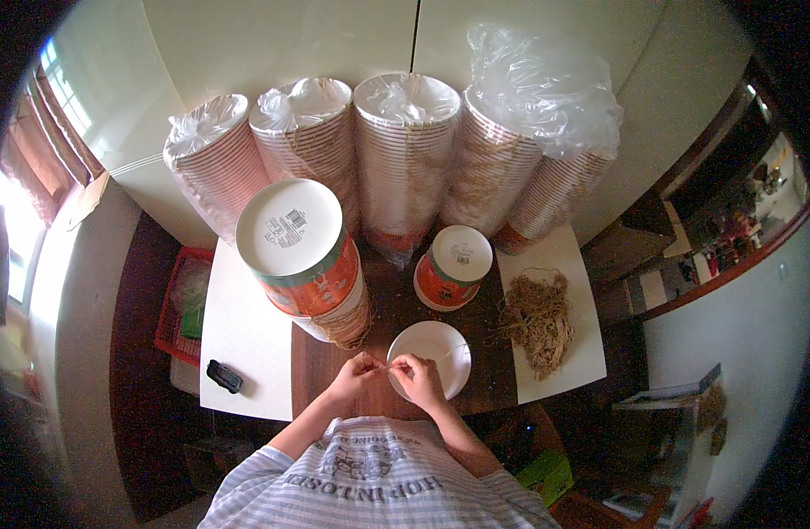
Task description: Manually removing fibrous material from paper bowls and stacking them.
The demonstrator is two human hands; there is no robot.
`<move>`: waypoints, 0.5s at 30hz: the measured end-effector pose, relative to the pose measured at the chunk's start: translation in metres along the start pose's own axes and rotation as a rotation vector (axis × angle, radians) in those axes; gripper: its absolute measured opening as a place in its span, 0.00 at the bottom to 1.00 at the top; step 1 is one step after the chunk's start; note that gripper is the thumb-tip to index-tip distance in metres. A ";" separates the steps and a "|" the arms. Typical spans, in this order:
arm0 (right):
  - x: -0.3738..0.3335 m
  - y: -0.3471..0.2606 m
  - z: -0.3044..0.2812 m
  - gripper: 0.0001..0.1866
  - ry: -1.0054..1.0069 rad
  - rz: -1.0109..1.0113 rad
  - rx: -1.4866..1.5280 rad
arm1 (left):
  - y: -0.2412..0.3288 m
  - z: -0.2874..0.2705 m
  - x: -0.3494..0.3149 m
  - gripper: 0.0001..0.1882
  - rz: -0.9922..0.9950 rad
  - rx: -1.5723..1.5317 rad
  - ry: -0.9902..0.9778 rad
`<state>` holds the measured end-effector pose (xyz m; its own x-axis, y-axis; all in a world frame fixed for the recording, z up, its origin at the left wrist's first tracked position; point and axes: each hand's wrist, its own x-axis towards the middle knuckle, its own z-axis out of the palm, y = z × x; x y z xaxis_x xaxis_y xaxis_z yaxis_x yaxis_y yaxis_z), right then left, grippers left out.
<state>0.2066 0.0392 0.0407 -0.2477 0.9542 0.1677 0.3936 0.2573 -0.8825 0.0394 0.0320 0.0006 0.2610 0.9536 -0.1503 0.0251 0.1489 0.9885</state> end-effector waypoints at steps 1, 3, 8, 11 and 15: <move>0.000 -0.001 -0.001 0.06 -0.024 0.007 0.014 | 0.000 0.000 0.000 0.06 0.000 -0.001 0.000; -0.001 0.001 0.000 0.07 -0.031 -0.018 0.020 | 0.000 0.000 0.000 0.05 -0.109 -0.219 -0.049; 0.001 -0.006 -0.002 0.07 -0.055 -0.056 0.033 | 0.007 -0.001 0.000 0.04 -0.265 -0.401 -0.084; 0.001 -0.009 -0.002 0.07 -0.041 -0.075 0.043 | 0.006 -0.001 -0.001 0.04 -0.278 -0.409 -0.079; 0.001 -0.002 0.001 0.05 0.009 -0.169 -0.080 | 0.001 -0.001 0.000 0.04 -0.232 -0.390 -0.089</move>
<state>0.2045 0.0393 0.0418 -0.3082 0.8976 0.3152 0.4167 0.4252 -0.8035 0.0383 0.0325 0.0012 0.3733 0.8598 -0.3483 -0.2676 0.4593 0.8470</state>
